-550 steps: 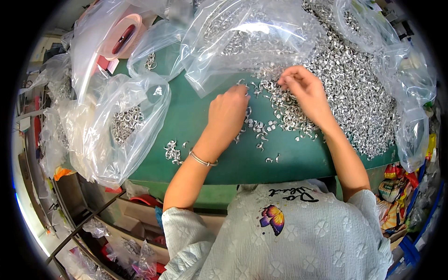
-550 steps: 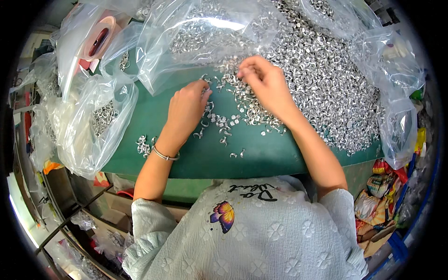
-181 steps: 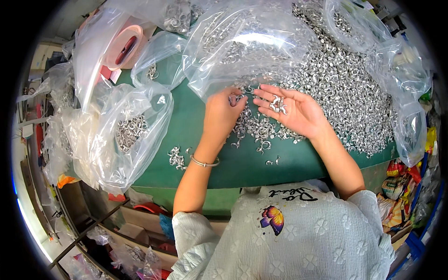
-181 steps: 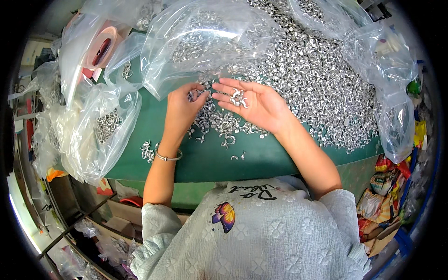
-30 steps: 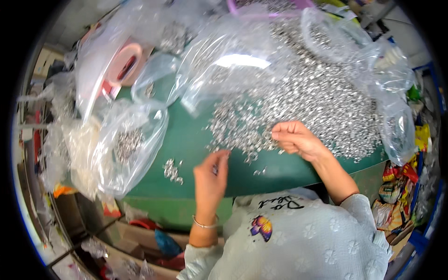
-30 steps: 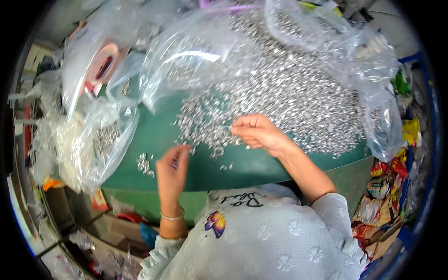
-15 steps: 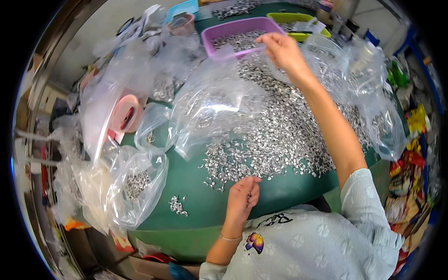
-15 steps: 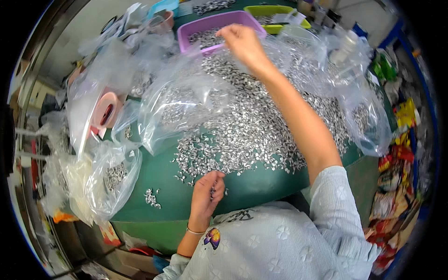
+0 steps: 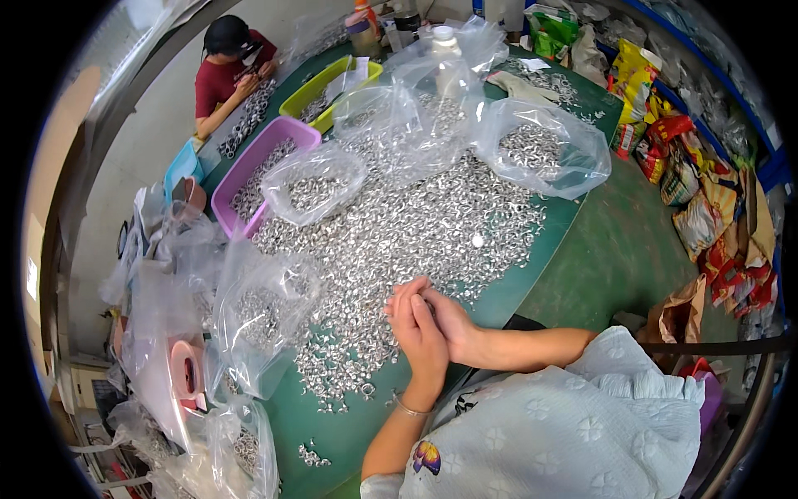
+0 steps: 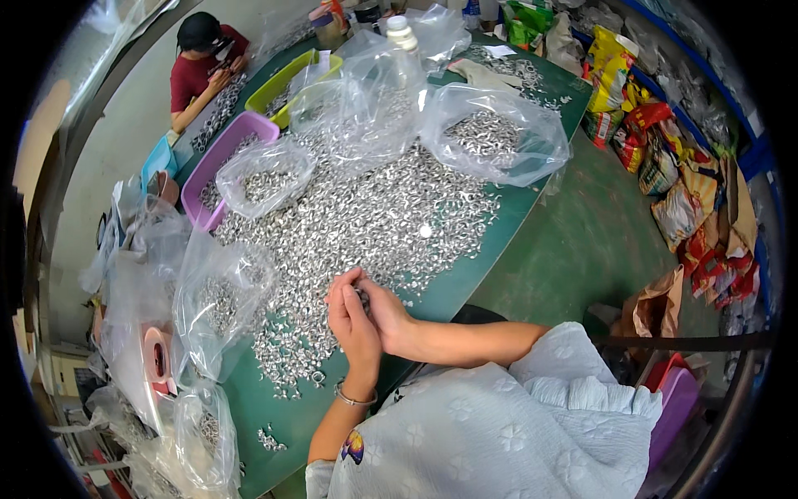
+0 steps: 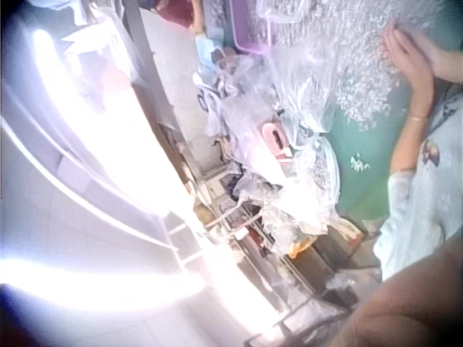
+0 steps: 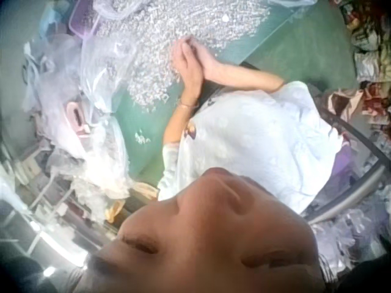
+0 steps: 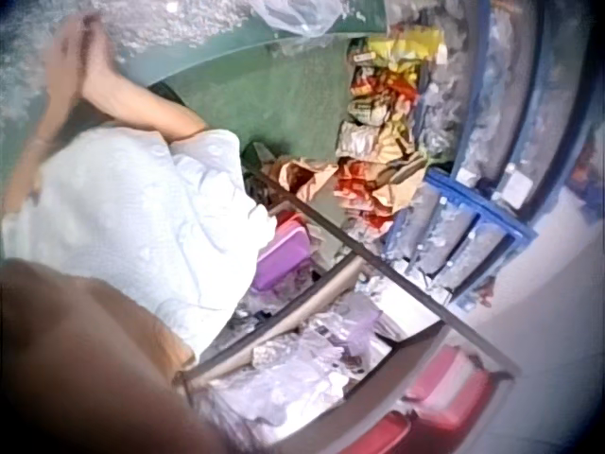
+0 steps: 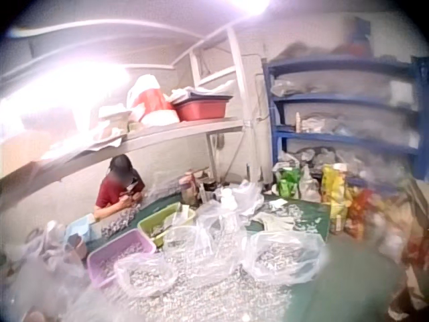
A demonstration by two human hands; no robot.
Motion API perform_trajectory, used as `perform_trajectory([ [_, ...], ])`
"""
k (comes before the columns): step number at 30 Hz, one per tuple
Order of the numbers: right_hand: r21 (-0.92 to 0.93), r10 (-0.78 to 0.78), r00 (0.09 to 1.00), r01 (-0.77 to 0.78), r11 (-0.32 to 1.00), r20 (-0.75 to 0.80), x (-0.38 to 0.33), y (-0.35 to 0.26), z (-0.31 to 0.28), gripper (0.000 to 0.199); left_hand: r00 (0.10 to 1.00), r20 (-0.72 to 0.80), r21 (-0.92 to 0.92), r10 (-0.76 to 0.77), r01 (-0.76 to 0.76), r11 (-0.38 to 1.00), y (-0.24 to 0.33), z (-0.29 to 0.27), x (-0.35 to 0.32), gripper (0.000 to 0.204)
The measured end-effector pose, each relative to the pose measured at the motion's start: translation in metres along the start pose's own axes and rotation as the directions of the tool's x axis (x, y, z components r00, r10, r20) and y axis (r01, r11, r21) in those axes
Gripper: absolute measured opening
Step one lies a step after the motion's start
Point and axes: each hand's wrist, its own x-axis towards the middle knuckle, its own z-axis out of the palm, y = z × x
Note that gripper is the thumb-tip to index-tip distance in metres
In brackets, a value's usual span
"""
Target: The person sorts through a large pile of small silver-colored metal parts on a green workbench by hand, picking up individual pieces, turning them over, and placing them into smaller groups or back into plastic bags.
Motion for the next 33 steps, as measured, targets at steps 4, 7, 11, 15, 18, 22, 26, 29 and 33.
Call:
perform_trajectory([
  [4, 0.144, -0.036, 0.97, 0.001, 0.99, 0.242, -0.001, -0.029, -0.019, 0.021, 0.983, -0.007, -0.067, 0.184, -0.184, 0.981, 0.022, 0.024, 0.002, 0.031],
  [7, 0.268, -0.15, 0.955, 0.078, 0.96, 0.257, 0.003, -0.066, -0.035, 0.018, 0.916, -0.003, -0.152, 0.402, -0.397, 0.905, 0.041, 0.031, 0.004, 0.03],
  [11, 0.451, -0.26, 0.884, 0.063, 0.89, 0.389, -0.006, -0.154, -0.042, 0.01, 0.923, -0.068, -0.091, 0.378, -0.383, 0.919, 0.044, 0.006, -0.001, 0.029],
  [15, 0.228, -0.561, 0.8, 0.517, 0.825, 0.215, 0.004, -0.251, -0.043, 0.018, 0.967, -0.229, -0.132, 0.11, -0.143, 0.981, 0.031, -0.037, -0.021, 0.027],
  [18, 0.18, -0.532, 0.843, 0.514, 0.839, 0.074, 0.035, -0.309, -0.052, 0.03, 0.956, -0.29, -0.144, -0.048, 0.006, 0.99, 0.012, -0.069, -0.037, 0.027],
  [22, -0.385, -0.733, 0.679, 0.667, 0.638, -0.039, 0.019, -0.324, -0.04, 0.033, 0.846, -0.466, -0.256, -0.261, 0.153, 0.954, -0.002, -0.101, -0.052, 0.023],
  [26, -0.733, -0.895, 0.409, 0.661, 0.156, 0.178, 0.017, -0.3, -0.055, 0.044, 0.855, -0.445, 0.084, -0.265, 0.334, 0.939, -0.021, -0.136, -0.085, 0.025],
  [29, -0.684, -0.707, 0.278, 0.619, -0.386, 0.65, 0.004, -0.167, -0.013, 0.036, 0.915, -0.317, 0.509, -0.248, 0.385, 0.769, -0.03, -0.149, -0.112, 0.032],
  [33, -0.458, 0.141, 0.541, 0.803, -0.382, 0.829, 0.008, -0.04, -0.005, 0.028, 0.96, -0.157, 0.669, -0.232, 0.276, 0.69, -0.032, -0.136, -0.105, 0.037],
])
